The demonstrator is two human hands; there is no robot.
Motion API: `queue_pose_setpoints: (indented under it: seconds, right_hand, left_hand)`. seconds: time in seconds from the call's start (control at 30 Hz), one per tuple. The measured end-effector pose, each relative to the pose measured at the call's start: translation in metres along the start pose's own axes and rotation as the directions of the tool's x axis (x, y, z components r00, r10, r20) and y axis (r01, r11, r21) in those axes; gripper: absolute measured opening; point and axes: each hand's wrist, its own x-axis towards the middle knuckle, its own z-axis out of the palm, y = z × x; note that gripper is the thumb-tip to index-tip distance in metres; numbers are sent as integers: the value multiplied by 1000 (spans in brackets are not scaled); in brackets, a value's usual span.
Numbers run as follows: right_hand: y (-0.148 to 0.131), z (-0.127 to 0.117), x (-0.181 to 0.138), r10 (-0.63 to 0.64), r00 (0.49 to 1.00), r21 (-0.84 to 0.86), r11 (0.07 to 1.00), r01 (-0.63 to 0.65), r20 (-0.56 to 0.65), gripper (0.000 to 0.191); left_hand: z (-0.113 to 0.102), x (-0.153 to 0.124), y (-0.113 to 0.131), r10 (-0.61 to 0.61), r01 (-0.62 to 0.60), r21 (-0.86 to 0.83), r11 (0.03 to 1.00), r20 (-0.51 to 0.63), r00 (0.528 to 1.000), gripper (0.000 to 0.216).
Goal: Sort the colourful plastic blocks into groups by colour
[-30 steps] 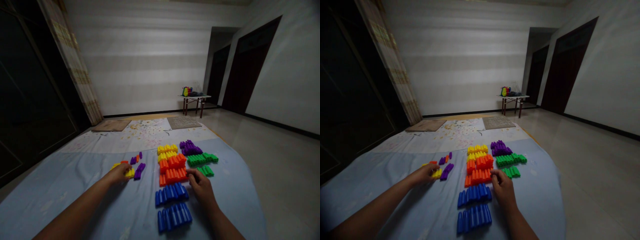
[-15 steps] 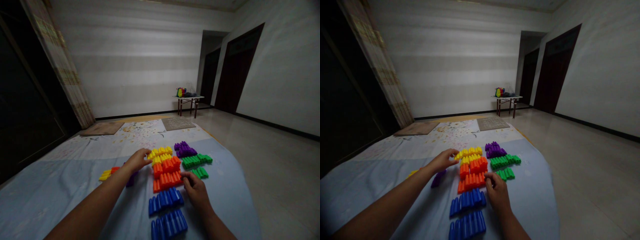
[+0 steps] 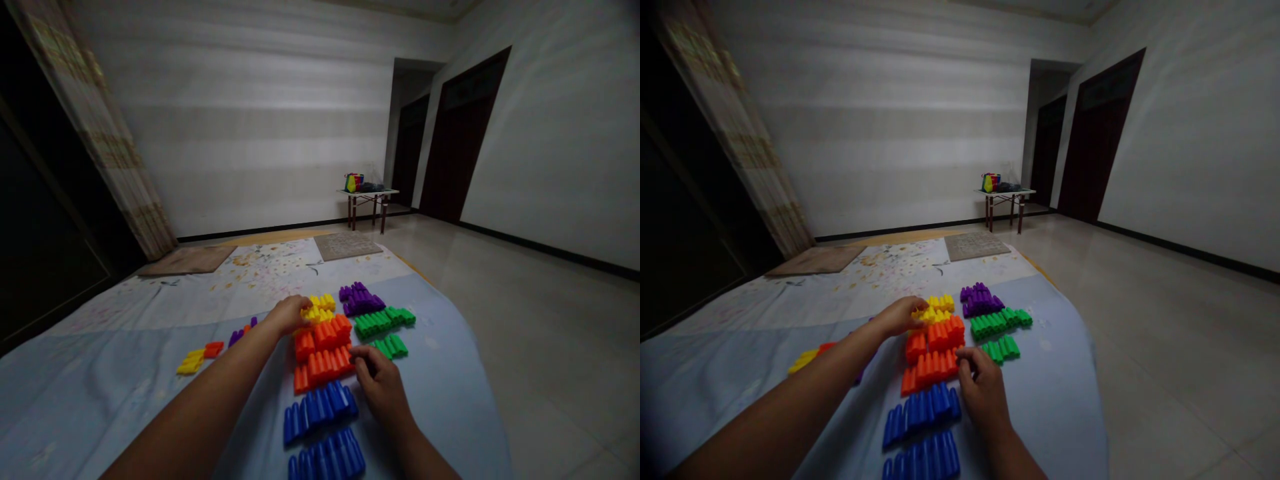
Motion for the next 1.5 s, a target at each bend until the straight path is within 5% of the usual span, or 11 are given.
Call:
queue_pose_setpoints:
  seconds: [0.23,0.43,0.67,0.87,1.2,1.5]
  right_hand:
    - [1,-1,0,-4,1000,-2,1000,4,3,19]
    - [1,-1,-1,24,1000,-3,1000,-24,9,21]
    - [2,-3,-5,78,996,-32,997,-77,35,25]
    - [6,-5,-6,80,995,-51,996,-77,52,26]
    - [6,-4,-6,70,997,-44,997,-69,23,28]
    - [4,-3,-4,40,999,-24,999,-40,18,29]
  left_hand:
    - [2,-1,-3,4,-6,-83,997,-24,1000,49]
    - [-12,-17,-18,-77,23,-241,970,-217,973,43]
    - [-24,-89,-92,-382,236,-350,907,-443,811,41]
    - [-17,-152,-162,-567,450,-346,823,-445,693,41]
    - [11,-164,-173,-596,532,-271,802,-319,737,49]
    - [7,-167,-177,-596,532,-283,798,-236,768,56]
